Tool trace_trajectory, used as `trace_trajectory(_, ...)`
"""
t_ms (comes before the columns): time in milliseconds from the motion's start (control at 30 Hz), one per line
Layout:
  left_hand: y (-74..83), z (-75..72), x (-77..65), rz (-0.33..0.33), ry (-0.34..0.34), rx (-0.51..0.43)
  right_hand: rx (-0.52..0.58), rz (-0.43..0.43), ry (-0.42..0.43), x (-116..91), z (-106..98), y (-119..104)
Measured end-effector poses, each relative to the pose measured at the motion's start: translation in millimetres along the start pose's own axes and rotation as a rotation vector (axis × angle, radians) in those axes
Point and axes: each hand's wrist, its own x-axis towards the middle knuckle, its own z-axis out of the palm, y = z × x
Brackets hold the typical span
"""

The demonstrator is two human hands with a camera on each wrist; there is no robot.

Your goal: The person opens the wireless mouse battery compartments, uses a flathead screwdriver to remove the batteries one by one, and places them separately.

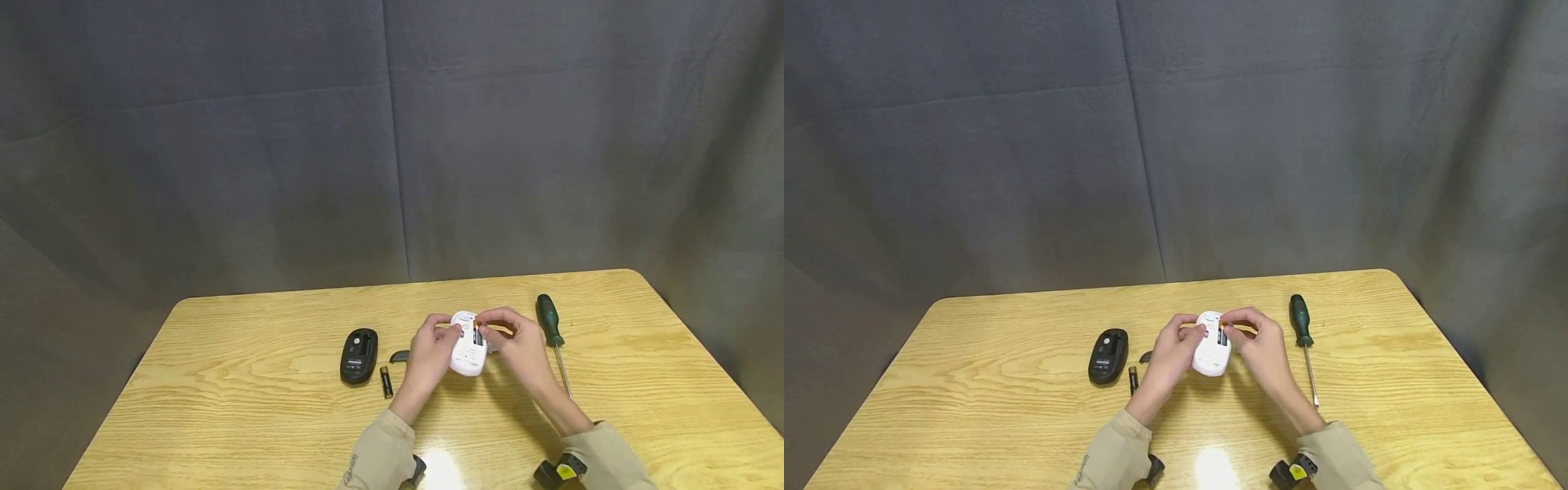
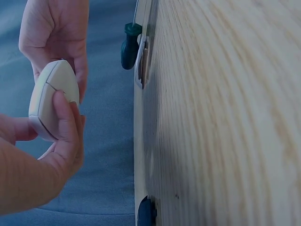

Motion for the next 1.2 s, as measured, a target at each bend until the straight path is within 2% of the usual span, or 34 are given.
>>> trace_trajectory(333, 1.9, 0.3, -1.4, 0.01, -0.002, 0.05, 0.029, 0.006, 0.036, -2.0, 4.6, -1.8)
trace_trajectory(500, 4.0, -1.1, -1.0, 0.01, -0.002, 0.022, 0.03, -0.068, 0.084, -1.9, 6.4, 0.1)
trace_trajectory(633, 4.4, -1.0, -0.7, -0.008, -0.007, 0.012, -0.039, -0.12, 0.107, -2.6, 5.2, 1.4)
trace_trajectory(867, 1.5, 1.6, -0.3, -0.006, 0.002, 0.036, -0.146, -0.189, 0.086, -3.5, 4.3, 3.1)
trace_trajectory(1067, -0.2, 6.9, -3.3, 0.029, 0.033, 0.139, -0.244, -0.141, 0.044, -2.6, 6.1, 4.9)
trace_trajectory(1200, 1.3, 10.2, -6.0, 0.06, 0.058, 0.203, -0.26, -0.092, 0.039, -3.4, 6.2, 2.7)
